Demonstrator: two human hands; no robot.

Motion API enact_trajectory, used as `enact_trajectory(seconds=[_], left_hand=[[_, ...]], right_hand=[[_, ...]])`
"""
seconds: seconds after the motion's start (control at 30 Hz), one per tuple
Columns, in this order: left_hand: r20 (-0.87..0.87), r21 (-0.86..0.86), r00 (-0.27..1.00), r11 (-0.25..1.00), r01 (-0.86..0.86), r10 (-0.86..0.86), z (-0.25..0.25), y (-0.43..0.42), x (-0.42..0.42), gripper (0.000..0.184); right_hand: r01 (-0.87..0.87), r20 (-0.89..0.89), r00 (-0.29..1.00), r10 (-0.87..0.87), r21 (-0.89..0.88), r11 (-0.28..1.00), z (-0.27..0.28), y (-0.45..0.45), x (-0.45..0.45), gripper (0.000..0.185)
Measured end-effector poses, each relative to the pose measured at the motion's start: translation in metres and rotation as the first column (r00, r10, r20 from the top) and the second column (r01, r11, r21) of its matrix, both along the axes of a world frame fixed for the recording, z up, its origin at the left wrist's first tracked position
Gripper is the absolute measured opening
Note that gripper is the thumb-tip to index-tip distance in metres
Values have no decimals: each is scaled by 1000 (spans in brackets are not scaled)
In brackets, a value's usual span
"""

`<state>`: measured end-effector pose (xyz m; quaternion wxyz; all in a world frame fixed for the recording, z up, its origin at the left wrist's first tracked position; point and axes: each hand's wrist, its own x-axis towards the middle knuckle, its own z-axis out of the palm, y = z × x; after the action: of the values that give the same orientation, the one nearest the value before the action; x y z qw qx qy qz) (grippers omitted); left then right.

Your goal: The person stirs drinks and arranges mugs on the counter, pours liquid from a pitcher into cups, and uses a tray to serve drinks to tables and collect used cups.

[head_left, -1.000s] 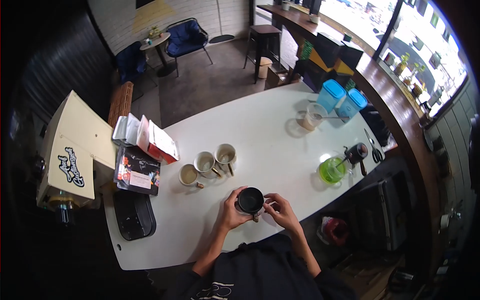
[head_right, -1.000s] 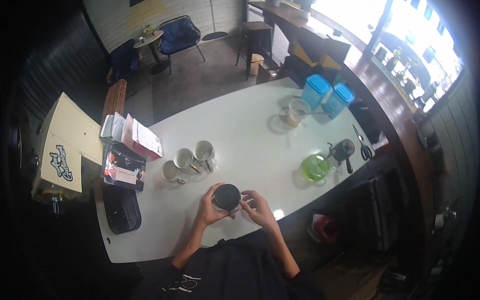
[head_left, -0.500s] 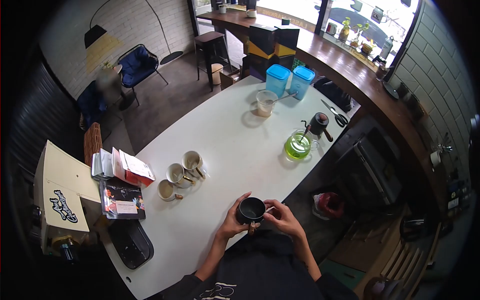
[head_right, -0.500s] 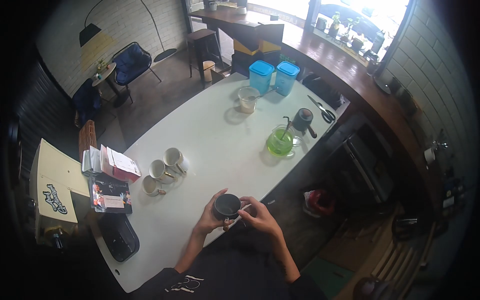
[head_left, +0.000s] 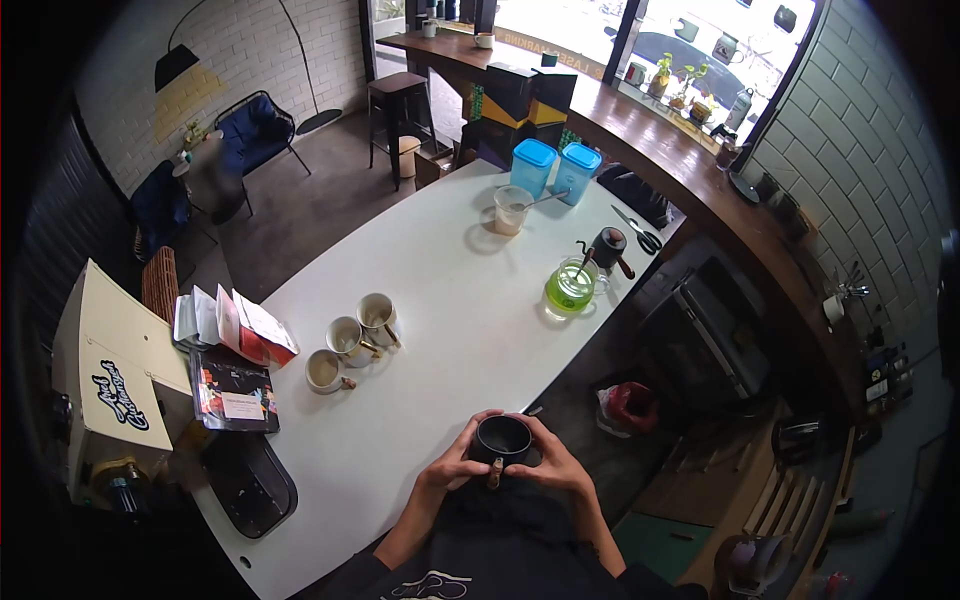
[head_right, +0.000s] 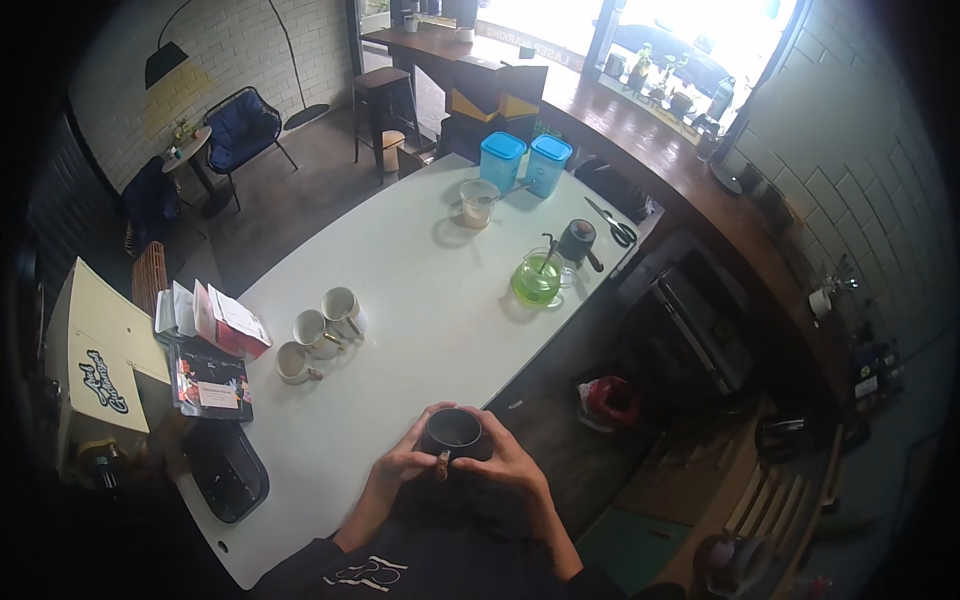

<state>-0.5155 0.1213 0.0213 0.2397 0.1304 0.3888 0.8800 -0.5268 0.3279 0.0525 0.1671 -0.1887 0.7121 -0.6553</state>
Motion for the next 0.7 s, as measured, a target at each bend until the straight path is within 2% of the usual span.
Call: enact_trajectory(seconds=[0.03, 0.07, 0.13, 0.2, 0.23, 0.37, 0.43, 0.47, 0.57, 0.63, 0.67, 0.7], left_hand=[[-2, 4, 1000, 1000, 0, 0, -1, -2, 4, 93], [99, 114, 995, 993, -23, 12, -4, -5, 8, 80], [198, 216, 980, 974, -70, 27, -8, -11, 15, 68], [248, 135, 965, 983, -122, 86, -13, -14, 18, 46], [232, 106, 959, 976, -191, 162, -23, -9, 19, 41], [359, 156, 905, 941, -300, 229, -31, -15, 26, 48], [440, 139, 864, 932, -334, 244, -29, -21, 30, 64], [438, 135, 861, 929, -345, 256, -23, -26, 32, 64], [476, 36, 847, 957, -289, 238, -16, -44, 40, 71], [470, 221, 878, 951, -215, 89, -27, -54, 43, 77], [469, 219, 878, 951, -220, 95, -31, -58, 44, 77], [455, 133, 877, 962, -239, 155, -34, -61, 44, 76]], right_hand=[[1, -34, 999, 0, 31, 1000, -4, -3, 0, 84], [-4, -37, 999, 5, 32, 999, -6, -5, 3, 84], [7, -1, 1000, -7, -44, 999, -5, -13, 7, 83], [7, -53, 999, -9, -32, 999, 0, -23, 10, 83], [19, -101, 995, -20, -18, 1000, 1, -28, 10, 82], [-3, -113, 994, 7, 36, 999, -1, -49, 8, 83], [-26, -194, 980, 51, 126, 992, 7, -58, 6, 85], [-38, -195, 979, 62, 122, 992, 10, -62, 5, 85], [-115, -275, 951, 143, 118, 986, 16, -74, 1, 81], [-152, -268, 943, 200, 188, 970, 19, -79, -1, 80], [-157, -268, 941, 204, 187, 970, 17, -80, -1, 80], [-178, -281, 933, 227, 192, 965, 13, -82, -1, 82]])
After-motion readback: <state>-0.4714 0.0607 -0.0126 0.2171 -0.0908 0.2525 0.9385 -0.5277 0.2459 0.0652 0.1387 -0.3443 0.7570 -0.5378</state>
